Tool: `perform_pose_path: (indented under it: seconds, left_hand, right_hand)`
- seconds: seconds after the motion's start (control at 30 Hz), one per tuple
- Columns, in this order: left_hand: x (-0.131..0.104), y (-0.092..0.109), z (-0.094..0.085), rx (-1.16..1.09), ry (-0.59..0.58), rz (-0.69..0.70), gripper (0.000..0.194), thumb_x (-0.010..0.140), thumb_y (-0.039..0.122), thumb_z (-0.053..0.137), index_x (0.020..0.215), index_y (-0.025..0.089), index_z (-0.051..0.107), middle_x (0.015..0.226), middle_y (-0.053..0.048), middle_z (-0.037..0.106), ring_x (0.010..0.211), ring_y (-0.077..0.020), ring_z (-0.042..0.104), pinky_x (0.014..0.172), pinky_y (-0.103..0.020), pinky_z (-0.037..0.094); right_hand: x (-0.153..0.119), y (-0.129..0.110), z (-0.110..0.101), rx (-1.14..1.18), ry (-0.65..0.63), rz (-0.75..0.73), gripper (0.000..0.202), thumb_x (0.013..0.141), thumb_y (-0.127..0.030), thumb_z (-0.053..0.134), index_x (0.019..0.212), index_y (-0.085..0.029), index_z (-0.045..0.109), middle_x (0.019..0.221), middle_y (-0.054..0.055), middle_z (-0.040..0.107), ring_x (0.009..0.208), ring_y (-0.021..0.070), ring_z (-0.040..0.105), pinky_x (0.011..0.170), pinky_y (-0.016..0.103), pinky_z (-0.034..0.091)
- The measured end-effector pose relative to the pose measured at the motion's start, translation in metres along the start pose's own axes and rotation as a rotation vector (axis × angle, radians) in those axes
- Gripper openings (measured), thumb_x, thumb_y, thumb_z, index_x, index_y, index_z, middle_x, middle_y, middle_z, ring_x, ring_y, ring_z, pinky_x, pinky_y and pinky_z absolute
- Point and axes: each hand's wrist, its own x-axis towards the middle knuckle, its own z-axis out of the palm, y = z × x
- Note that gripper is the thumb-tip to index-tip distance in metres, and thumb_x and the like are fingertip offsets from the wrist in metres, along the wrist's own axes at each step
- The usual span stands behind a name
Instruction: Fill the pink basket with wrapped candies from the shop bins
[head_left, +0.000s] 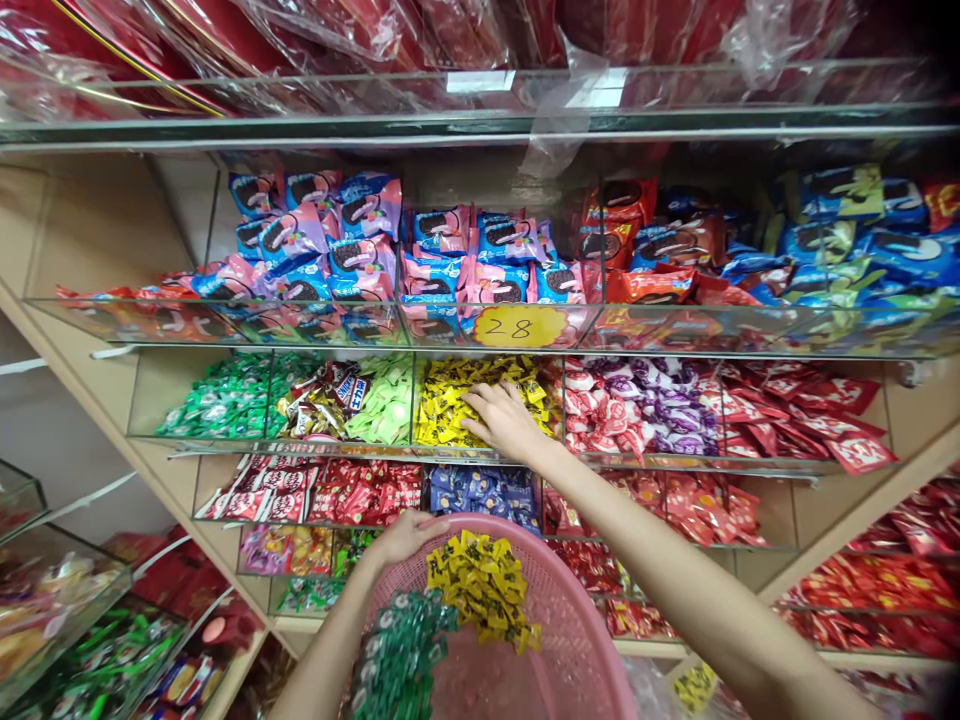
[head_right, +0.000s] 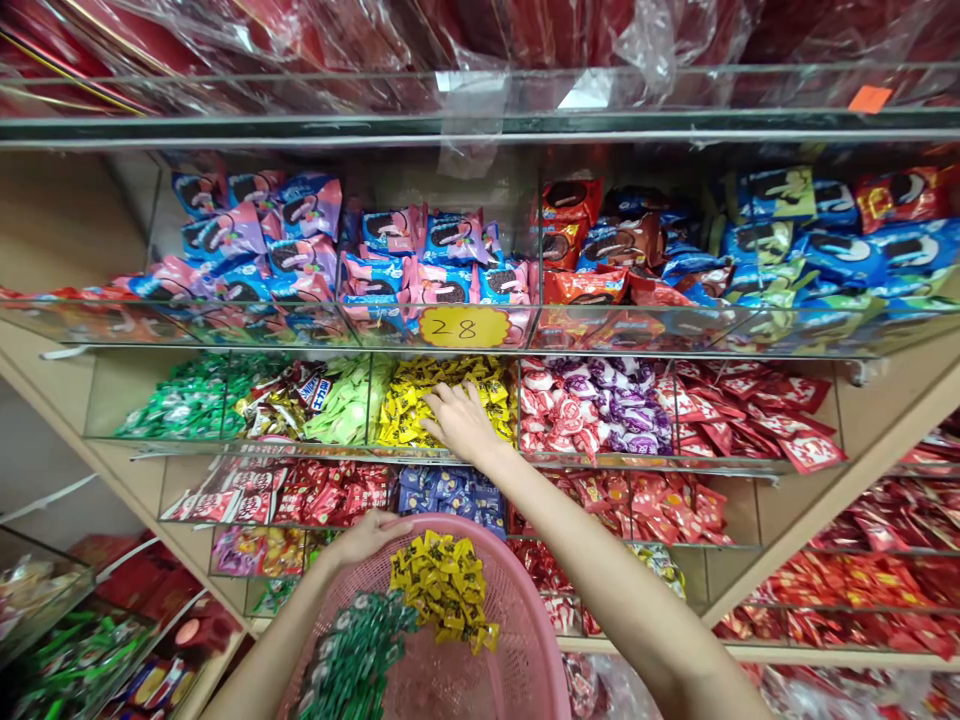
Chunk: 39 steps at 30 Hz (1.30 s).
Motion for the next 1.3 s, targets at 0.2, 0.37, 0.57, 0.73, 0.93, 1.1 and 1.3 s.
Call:
perform_pose_path:
  seconds: [0.2,0.37,0.57,0.73,0.93,1.1,1.3]
  left_hand:
    - [-0.001,0.003,0.000,-0.017,-0.002,0.003,0.056,0.063,0.070,0.048,0.057,0.014,0.051,0.052,0.005,0.036,0.052,-0.0079,0.030,0.049,-0.021,0.019]
    - [0.000,0.001,0.000,-0.020,0.003,0.000,0.056,0.063,0.069,0.048,0.058,0.014,0.053,0.053,0.005,0.039,0.053,-0.0084,0.032,0.050,-0.021,0.021]
    - [0.000,0.002,0.001,-0.047,-0.010,0.005,0.055,0.065,0.067,0.048,0.063,0.012,0.057,0.055,0.003,0.041,0.054,-0.0090,0.033,0.051,-0.021,0.024]
    - [0.002,-0.001,0.001,-0.025,-0.001,0.017,0.056,0.065,0.068,0.048,0.062,0.013,0.058,0.055,0.003,0.041,0.055,-0.0092,0.033,0.051,-0.021,0.026]
    - [0.000,0.002,0.001,-0.014,-0.009,0.028,0.055,0.066,0.067,0.048,0.059,0.013,0.056,0.053,0.004,0.038,0.053,-0.0086,0.030,0.049,-0.020,0.023]
    - [-0.001,0.004,0.001,-0.034,-0.010,0.024,0.055,0.064,0.068,0.048,0.060,0.013,0.056,0.054,0.004,0.038,0.053,-0.0084,0.031,0.049,-0.020,0.023]
    - [0.003,-0.003,0.002,-0.017,0.037,-0.011,0.059,0.061,0.070,0.049,0.065,0.012,0.062,0.054,0.002,0.044,0.056,-0.0103,0.035,0.052,-0.021,0.025]
  right_hand:
    - [-0.007,0.005,-0.004,0.077,0.007,-0.025,0.040,0.086,-0.041,0.042,0.117,-0.017,0.049,0.112,0.010,0.051,0.103,0.0206,0.048,0.100,0.044,0.017]
    - [-0.011,0.012,-0.011,0.079,-0.002,-0.010,0.045,0.082,-0.044,0.048,0.119,-0.020,0.048,0.114,0.009,0.050,0.105,0.0227,0.045,0.098,0.047,0.020]
    - [-0.017,0.015,-0.018,-0.014,0.011,0.002,0.049,0.075,-0.043,0.058,0.118,-0.021,0.049,0.120,0.012,0.046,0.112,0.0270,0.037,0.096,0.048,0.020]
    - [-0.022,0.014,-0.022,-0.081,0.072,0.058,0.048,0.073,-0.040,0.060,0.116,-0.020,0.051,0.129,0.014,0.037,0.115,0.0308,0.030,0.089,0.045,0.027]
    - [-0.026,0.015,-0.024,-0.044,-0.005,0.067,0.020,0.083,-0.030,0.049,0.094,-0.021,0.063,0.104,0.009,0.054,0.096,0.0233,0.042,0.076,0.034,0.032]
    - [-0.023,0.019,-0.022,0.048,0.065,0.109,0.024,0.087,-0.029,0.042,0.092,-0.020,0.064,0.096,0.007,0.058,0.089,0.0204,0.044,0.072,0.032,0.033]
    - [-0.030,0.003,-0.035,0.271,0.231,0.077,0.027,0.088,-0.031,0.040,0.098,-0.020,0.063,0.099,0.007,0.060,0.092,0.0196,0.047,0.079,0.034,0.036]
